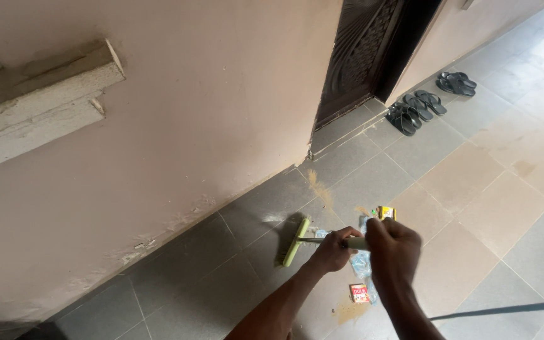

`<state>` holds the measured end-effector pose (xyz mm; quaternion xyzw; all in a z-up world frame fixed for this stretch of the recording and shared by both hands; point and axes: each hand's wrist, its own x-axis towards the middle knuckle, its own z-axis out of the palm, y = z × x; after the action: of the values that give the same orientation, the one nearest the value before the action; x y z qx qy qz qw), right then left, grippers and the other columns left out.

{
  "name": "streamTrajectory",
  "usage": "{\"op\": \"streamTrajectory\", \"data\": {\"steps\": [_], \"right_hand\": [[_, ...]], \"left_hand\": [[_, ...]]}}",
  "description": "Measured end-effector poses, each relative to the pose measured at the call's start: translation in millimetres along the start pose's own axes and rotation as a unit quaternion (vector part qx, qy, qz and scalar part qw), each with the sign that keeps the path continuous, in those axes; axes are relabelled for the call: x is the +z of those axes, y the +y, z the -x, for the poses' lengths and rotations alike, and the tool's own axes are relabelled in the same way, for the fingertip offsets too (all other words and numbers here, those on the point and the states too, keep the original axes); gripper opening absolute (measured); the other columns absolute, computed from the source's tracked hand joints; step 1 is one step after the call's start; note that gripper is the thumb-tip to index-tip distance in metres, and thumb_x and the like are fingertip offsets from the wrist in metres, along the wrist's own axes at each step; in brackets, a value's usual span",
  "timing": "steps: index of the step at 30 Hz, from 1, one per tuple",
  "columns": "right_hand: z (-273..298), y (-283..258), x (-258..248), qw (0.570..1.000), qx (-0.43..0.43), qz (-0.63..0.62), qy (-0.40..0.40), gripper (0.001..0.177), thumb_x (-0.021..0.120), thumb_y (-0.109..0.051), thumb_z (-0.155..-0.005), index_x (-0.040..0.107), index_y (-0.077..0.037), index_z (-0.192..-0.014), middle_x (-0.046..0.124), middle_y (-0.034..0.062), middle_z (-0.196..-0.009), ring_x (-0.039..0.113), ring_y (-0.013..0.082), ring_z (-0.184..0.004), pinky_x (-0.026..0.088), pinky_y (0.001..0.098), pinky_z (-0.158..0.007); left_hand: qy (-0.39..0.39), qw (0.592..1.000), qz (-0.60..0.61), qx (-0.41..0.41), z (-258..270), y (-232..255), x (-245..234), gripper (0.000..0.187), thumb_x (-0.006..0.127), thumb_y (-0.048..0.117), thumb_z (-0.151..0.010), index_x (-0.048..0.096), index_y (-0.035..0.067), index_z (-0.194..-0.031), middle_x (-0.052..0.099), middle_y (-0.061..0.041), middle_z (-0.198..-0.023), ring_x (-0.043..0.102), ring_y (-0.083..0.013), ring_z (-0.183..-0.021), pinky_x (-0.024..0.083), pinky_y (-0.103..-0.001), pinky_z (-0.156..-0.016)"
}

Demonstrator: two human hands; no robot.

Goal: Sweeping dust and debris on a tiled balcony and adjusting a portable gas stove burner.

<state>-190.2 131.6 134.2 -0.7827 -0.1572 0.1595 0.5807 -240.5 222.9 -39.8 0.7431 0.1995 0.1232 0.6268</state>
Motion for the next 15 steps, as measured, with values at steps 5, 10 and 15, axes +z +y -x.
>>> {"op": "streamTrajectory", "data": {"steps": [5, 10, 15], "right_hand": [[-13, 15, -21, 0.988, -0.048, -0.145, -0.003, 0.031, 0.060, 0.002, -0.085, 0.050, -0.006, -0.057, 0.043, 0.0029, -0.052, 0.038, 0.0107, -0.049, 0.034, 0.0314, -0.052], [-6, 55, 4, 0.966, 0.033, -0.254, -0.023, 0.025, 0.057, 0.001, -0.085, 0.059, -0.003, -0.061, 0.057, 0.0071, -0.058, 0.055, 0.0148, -0.058, 0.047, 0.0325, -0.068], [23, 129, 51, 0.984, 0.040, -0.152, -0.085, 0.023, 0.062, -0.006, -0.084, 0.066, -0.001, -0.062, 0.060, 0.0072, -0.058, 0.050, 0.0142, -0.056, 0.042, 0.0321, -0.062]], "left_hand": [[-0.030, 0.992, -0.108, -0.054, 2, -3, -2, 0.014, 0.057, 0.012, -0.099, 0.061, 0.009, -0.112, 0.069, -0.016, -0.084, 0.069, -0.0294, -0.081, 0.057, -0.043, -0.079], [0.068, 0.965, -0.250, 0.032, 12, -106, -8, 0.020, 0.051, 0.022, -0.102, 0.063, 0.007, -0.103, 0.072, -0.017, -0.113, 0.069, -0.0301, -0.109, 0.057, -0.046, -0.102], [0.222, 0.903, -0.330, -0.165, 54, -187, -36, 0.083, 0.069, 0.058, -0.096, 0.038, -0.008, -0.135, 0.021, -0.049, -0.149, 0.028, -0.0658, -0.143, 0.027, -0.066, -0.114]]}}
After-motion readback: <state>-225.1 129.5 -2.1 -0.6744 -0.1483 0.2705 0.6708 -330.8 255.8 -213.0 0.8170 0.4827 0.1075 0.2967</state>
